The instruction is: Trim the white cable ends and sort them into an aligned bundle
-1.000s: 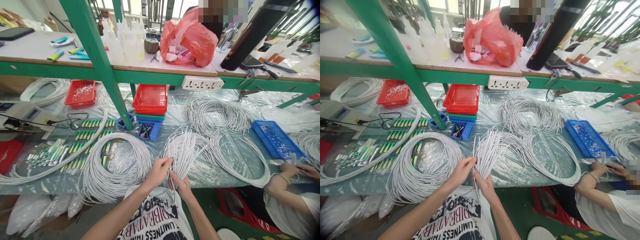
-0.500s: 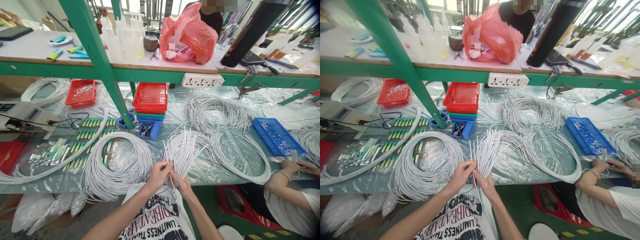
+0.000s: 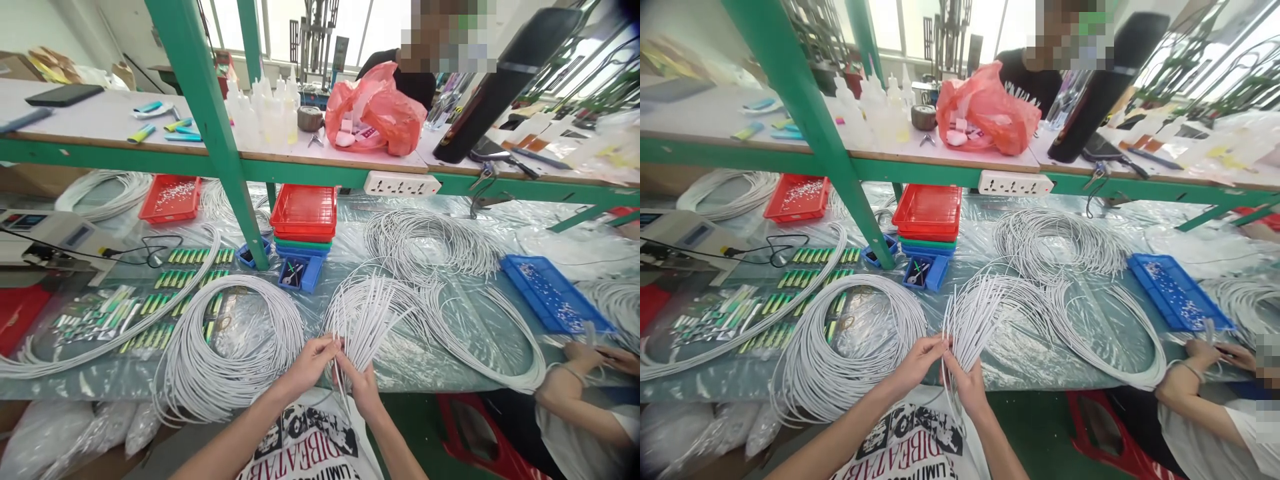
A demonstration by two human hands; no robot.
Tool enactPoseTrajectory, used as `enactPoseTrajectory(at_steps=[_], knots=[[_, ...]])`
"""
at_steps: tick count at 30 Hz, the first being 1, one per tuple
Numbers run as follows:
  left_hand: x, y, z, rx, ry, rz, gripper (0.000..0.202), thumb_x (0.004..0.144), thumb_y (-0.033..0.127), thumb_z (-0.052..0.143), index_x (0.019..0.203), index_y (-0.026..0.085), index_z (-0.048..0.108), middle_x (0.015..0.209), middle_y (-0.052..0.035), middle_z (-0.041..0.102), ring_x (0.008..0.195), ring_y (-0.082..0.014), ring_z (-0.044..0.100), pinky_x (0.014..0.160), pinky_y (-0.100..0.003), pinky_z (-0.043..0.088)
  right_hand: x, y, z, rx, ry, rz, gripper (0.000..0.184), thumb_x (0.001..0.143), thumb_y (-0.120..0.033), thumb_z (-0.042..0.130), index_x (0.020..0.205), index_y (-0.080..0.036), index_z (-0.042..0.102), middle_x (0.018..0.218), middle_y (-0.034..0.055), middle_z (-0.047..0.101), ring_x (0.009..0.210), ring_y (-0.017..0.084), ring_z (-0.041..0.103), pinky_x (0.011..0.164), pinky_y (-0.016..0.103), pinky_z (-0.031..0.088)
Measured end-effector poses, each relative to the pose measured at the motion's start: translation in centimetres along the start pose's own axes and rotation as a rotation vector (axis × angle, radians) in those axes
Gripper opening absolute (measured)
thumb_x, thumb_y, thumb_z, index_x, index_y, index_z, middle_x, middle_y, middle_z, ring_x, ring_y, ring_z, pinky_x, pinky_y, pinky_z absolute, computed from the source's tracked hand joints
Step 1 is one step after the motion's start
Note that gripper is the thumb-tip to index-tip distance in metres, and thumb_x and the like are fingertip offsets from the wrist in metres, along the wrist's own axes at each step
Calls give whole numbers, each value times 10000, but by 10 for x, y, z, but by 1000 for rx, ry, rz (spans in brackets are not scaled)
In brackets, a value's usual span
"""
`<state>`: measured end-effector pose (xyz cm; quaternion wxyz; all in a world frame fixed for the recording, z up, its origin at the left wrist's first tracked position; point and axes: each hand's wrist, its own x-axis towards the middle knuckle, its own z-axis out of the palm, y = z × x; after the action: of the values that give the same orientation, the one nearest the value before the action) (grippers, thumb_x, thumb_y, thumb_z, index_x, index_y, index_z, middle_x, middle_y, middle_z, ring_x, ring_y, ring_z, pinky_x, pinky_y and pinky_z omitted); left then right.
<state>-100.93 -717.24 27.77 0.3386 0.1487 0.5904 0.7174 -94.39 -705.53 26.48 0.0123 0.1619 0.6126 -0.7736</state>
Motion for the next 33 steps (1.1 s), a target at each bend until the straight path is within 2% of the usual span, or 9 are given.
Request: enactPoseTrajectory(at_steps=[4, 8, 12, 16, 19, 22, 25, 28, 33], knots=[[-4, 1, -4, -129, -51, -79, 502, 888, 539, 501, 601, 137, 589, 549, -23, 561, 548, -160, 574, 580, -262, 450, 2, 1, 0, 2, -40, 11, 344, 832, -500, 641, 794, -159, 619, 459, -20, 508, 392, 108, 405, 405, 248, 330], [-2, 4, -8, -193, -19, -105, 417, 853, 459, 614, 601, 127, 594, 554, 9, 511, 549, -106, 523, 600, -217, 418, 3, 9, -4, 10, -95, -40, 326, 854, -476, 621, 746, -169, 615, 437, -36, 468, 374, 100, 384, 414, 249, 319], [11, 13, -11, -340, 26, -161, 409, 858, 495, 586, 944, 112, 700, 689, -40, 602, 548, -125, 514, 443, -210, 369, 2, 14, -6, 8, -138, -50, 323, 862, -463, 615, 753, -161, 649, 447, -34, 454, 385, 104, 399, 419, 249, 310], [20, 16, -8, -267, 64, -158, 501, 872, 555, 518, 950, 97, 706, 602, -25, 574, 412, -115, 445, 337, -224, 301, 0, 13, -3, -27, -106, -6, 338, 859, -467, 623, 751, -149, 659, 462, -27, 462, 394, 100, 401, 432, 251, 307], [22, 17, -2, -205, 210, -95, 477, 859, 553, 539, 846, 104, 701, 670, -42, 608, 505, -117, 508, 407, -213, 372, 0, 11, 1, -8, -30, 16, 358, 855, -495, 617, 791, -145, 657, 463, -28, 470, 381, 99, 385, 416, 250, 292], [23, 21, -2, -300, 463, 45, 428, 843, 538, 574, 768, 123, 643, 706, -44, 616, 655, -131, 572, 596, -226, 473, 1, 14, 5, -10, 53, 11, 359, 841, -508, 625, 788, -154, 635, 494, -19, 496, 391, 109, 406, 414, 254, 312], [25, 29, -13, -534, 644, 137, 388, 810, 534, 622, 753, 157, 550, 525, 69, 392, 457, -60, 376, 461, -177, 356, 0, 20, 10, -69, 84, -8, 379, 842, -529, 608, 733, -166, 619, 480, -20, 473, 410, 130, 432, 435, 267, 347], [25, 33, -26, -608, 558, 26, 401, 755, 521, 691, 761, 153, 532, 508, 119, 173, 415, -38, 132, 386, -172, 141, -4, 28, 15, -152, 100, -40, 412, 840, -551, 596, 660, -181, 581, 543, 11, 513, 513, 164, 499, 536, 293, 412], [23, 31, -28, -494, 381, -133, 451, 751, 545, 685, 849, 113, 598, 507, 124, 157, 434, -41, 80, 406, -199, 69, -10, 34, 19, -246, -21, -23, 406, 846, -545, 588, 635, -204, 519, 583, 17, 502, 595, 187, 490, 631, 315, 414]])
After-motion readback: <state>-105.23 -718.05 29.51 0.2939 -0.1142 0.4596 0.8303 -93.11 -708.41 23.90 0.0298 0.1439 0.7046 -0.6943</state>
